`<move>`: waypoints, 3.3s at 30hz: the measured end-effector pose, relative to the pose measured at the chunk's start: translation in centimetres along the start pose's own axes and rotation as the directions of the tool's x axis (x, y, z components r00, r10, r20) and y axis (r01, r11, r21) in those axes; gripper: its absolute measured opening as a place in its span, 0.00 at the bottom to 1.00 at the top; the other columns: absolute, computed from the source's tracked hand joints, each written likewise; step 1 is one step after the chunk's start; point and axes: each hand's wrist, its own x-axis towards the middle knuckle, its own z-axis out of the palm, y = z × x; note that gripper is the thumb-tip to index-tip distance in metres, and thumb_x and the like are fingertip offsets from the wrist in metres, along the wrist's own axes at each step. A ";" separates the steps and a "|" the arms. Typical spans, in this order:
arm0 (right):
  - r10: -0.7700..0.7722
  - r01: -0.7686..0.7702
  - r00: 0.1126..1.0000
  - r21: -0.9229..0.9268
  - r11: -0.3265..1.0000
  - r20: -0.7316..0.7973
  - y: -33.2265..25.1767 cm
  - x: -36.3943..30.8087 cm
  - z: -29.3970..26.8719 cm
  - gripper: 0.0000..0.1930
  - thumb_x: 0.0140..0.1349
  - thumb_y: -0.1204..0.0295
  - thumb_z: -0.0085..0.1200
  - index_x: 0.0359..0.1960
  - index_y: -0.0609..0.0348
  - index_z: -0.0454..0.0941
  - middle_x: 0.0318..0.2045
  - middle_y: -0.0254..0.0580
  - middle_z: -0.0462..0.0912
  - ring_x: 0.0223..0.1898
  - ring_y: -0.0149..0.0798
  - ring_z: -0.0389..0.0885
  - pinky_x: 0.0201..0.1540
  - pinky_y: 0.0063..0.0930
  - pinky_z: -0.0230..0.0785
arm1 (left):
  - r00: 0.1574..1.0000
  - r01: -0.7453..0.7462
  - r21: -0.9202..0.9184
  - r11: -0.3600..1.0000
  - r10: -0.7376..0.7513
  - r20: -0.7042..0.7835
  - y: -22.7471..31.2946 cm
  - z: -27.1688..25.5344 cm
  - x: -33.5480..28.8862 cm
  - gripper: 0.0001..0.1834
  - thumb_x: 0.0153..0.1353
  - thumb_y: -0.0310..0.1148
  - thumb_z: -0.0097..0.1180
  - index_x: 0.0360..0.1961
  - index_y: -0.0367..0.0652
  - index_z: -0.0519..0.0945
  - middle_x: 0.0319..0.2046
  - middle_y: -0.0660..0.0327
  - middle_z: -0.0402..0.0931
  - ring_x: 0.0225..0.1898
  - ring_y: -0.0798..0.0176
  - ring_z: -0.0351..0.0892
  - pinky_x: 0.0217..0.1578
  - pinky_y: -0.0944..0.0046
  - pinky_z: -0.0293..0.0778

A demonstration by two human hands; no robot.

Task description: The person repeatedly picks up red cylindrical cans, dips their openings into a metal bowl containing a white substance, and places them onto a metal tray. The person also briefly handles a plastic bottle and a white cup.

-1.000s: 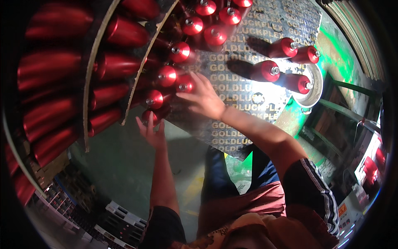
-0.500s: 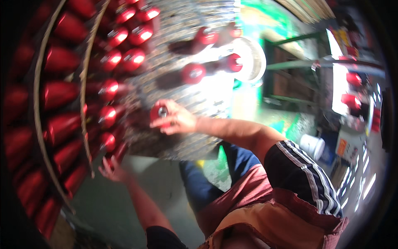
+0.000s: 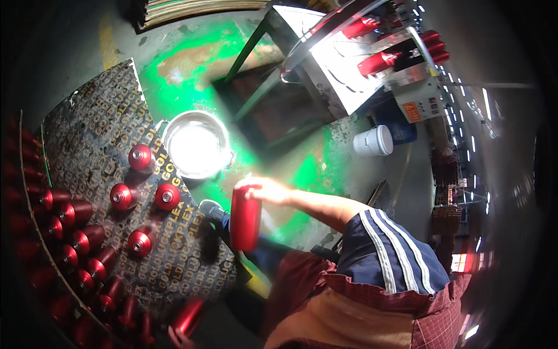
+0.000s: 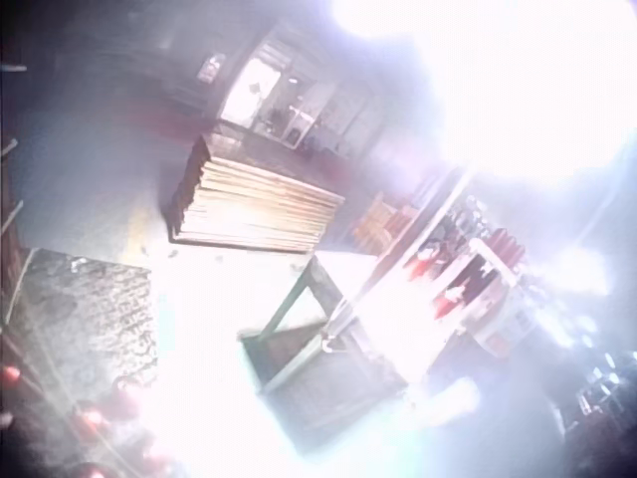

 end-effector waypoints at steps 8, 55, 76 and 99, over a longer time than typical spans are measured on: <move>0.048 -0.206 0.956 0.546 0.812 0.289 6.1 8.8 -10.3 0.31 0.63 0.54 0.58 0.63 0.58 0.66 0.53 0.43 0.77 0.50 0.38 0.79 0.52 0.34 0.75 | 0.775 0.587 -0.788 0.186 0.154 0.613 19.2 22.1 9.2 0.26 0.63 0.34 0.47 0.59 0.28 0.72 0.57 0.39 0.74 0.60 0.48 0.73 0.63 0.52 0.65; -0.511 0.523 0.841 -0.513 0.680 0.180 6.6 8.9 20.4 0.28 0.38 0.78 0.68 0.44 0.33 0.87 0.60 0.37 0.72 0.64 0.55 0.62 0.66 0.49 0.59 | 0.953 -0.184 -0.009 0.983 0.176 -0.248 6.2 16.2 9.0 0.21 0.39 0.27 0.76 0.38 0.56 0.89 0.59 0.58 0.73 0.56 0.51 0.70 0.55 0.54 0.70; -0.578 0.890 0.422 -0.197 0.412 0.698 -4.0 16.6 58.4 0.31 0.46 0.71 0.66 0.56 0.31 0.79 0.70 0.51 0.55 0.67 0.64 0.56 0.68 0.49 0.60 | 0.846 0.091 0.181 0.979 0.020 -0.533 -18.5 -1.7 4.7 0.27 0.45 0.33 0.74 0.51 0.59 0.85 0.68 0.45 0.59 0.64 0.42 0.64 0.62 0.49 0.62; -0.003 0.005 0.996 -0.026 1.000 0.094 -9.7 3.1 13.4 0.22 0.63 0.59 0.59 0.52 0.60 0.78 0.53 0.52 0.77 0.58 0.45 0.73 0.62 0.42 0.64 | 0.972 0.181 -0.900 0.398 0.068 0.225 0.4 -1.9 -2.7 0.33 0.58 0.47 0.57 0.62 0.42 0.69 0.59 0.39 0.71 0.58 0.46 0.73 0.59 0.49 0.70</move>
